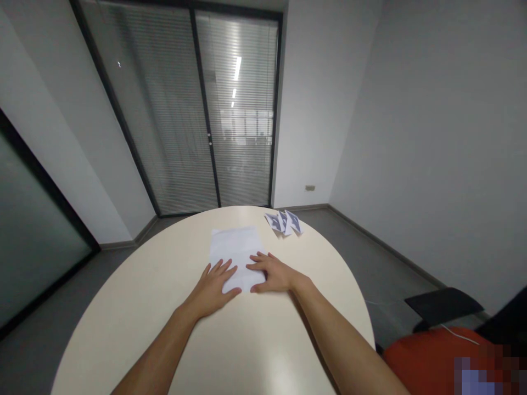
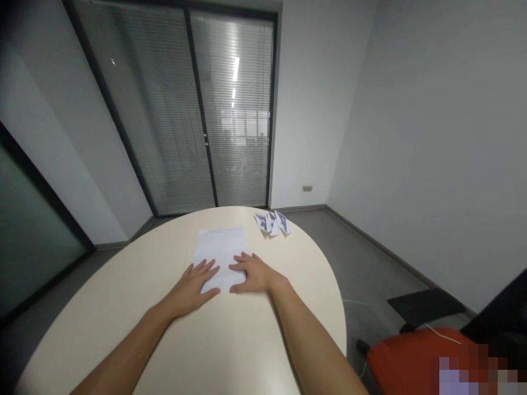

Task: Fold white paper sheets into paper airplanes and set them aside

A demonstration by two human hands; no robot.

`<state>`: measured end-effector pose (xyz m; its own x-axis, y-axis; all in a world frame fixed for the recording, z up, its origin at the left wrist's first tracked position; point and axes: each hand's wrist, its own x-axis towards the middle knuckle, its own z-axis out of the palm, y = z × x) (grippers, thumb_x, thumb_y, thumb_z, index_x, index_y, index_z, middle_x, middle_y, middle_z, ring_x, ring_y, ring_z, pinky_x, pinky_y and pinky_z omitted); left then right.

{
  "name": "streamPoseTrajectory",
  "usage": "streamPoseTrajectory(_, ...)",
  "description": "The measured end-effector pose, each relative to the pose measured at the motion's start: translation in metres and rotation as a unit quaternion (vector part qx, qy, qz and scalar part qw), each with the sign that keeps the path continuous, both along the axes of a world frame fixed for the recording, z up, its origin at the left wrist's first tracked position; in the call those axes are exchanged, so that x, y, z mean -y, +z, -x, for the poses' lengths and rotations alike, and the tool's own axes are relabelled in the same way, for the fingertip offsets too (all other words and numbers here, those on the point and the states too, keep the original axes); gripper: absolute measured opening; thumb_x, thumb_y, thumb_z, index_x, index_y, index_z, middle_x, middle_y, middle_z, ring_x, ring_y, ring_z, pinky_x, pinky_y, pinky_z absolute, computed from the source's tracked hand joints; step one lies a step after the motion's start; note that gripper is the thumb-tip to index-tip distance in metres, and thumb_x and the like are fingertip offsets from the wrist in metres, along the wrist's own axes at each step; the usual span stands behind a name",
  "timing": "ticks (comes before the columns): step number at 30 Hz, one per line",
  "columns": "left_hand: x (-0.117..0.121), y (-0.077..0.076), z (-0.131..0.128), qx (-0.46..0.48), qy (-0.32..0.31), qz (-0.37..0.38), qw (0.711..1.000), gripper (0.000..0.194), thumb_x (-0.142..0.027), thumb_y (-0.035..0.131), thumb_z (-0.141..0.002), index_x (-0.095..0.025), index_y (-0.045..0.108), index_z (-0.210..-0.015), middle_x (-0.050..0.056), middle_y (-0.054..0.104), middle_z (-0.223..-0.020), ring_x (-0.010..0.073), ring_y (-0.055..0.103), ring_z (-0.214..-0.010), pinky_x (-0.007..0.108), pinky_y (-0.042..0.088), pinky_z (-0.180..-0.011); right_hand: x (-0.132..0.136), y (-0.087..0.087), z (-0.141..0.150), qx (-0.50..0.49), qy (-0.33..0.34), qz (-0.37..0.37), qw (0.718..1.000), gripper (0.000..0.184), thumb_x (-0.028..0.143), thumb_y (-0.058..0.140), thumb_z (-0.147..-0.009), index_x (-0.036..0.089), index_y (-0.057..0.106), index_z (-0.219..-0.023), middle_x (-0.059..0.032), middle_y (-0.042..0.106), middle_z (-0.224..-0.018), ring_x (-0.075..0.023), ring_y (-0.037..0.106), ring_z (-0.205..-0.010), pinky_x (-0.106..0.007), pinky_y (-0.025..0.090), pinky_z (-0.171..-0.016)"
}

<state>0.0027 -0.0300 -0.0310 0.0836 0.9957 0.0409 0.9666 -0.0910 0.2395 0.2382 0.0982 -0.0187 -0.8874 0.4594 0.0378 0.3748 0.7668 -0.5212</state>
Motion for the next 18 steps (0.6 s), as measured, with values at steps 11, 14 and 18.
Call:
streamPoseTrajectory(11, 0.003, -0.001, 0.005, -0.033, 0.038, 0.018, 0.999, 0.079, -0.073, 0.037, -0.092, -0.027, 0.032, -0.156, 0.007, 0.017, -0.165, 0.0356, 0.011, -0.153, 0.059, 0.009, -0.122, -0.004, 0.008, -0.008, 0.0, -0.01, 0.047, 0.999, 0.076, 0.068, 0.075, -0.07, 0.032, 0.062, -0.135, -0.0122, 0.033, -0.16, -0.0364, 0.02, -0.151, -0.061, 0.001, -0.119)
streamPoseTrajectory(14, 0.002, -0.004, 0.008, -0.021, 0.035, 0.008, 0.999, 0.077, -0.073, 0.04, -0.091, -0.029, 0.036, -0.154, 0.008, 0.02, -0.164, 0.0371, 0.014, -0.152, 0.06, 0.013, -0.121, -0.005, 0.008, -0.009, -0.012, -0.012, 0.057, 0.998, 0.068, 0.064, 0.077, -0.071, 0.031, 0.067, -0.13, -0.0121, 0.037, -0.159, -0.0357, 0.024, -0.15, -0.06, 0.001, -0.12)
streamPoseTrajectory(18, 0.002, -0.007, 0.012, 0.001, 0.033, -0.002, 0.999, 0.074, -0.072, 0.04, -0.092, -0.031, 0.038, -0.153, 0.008, 0.022, -0.164, 0.0374, 0.015, -0.152, 0.061, 0.015, -0.12, -0.012, 0.005, -0.014, -0.038, -0.012, 0.08, 0.996, 0.058, 0.055, 0.081, -0.071, 0.029, 0.072, -0.122, -0.012, 0.045, -0.154, -0.0345, 0.032, -0.147, -0.057, 0.008, -0.121)
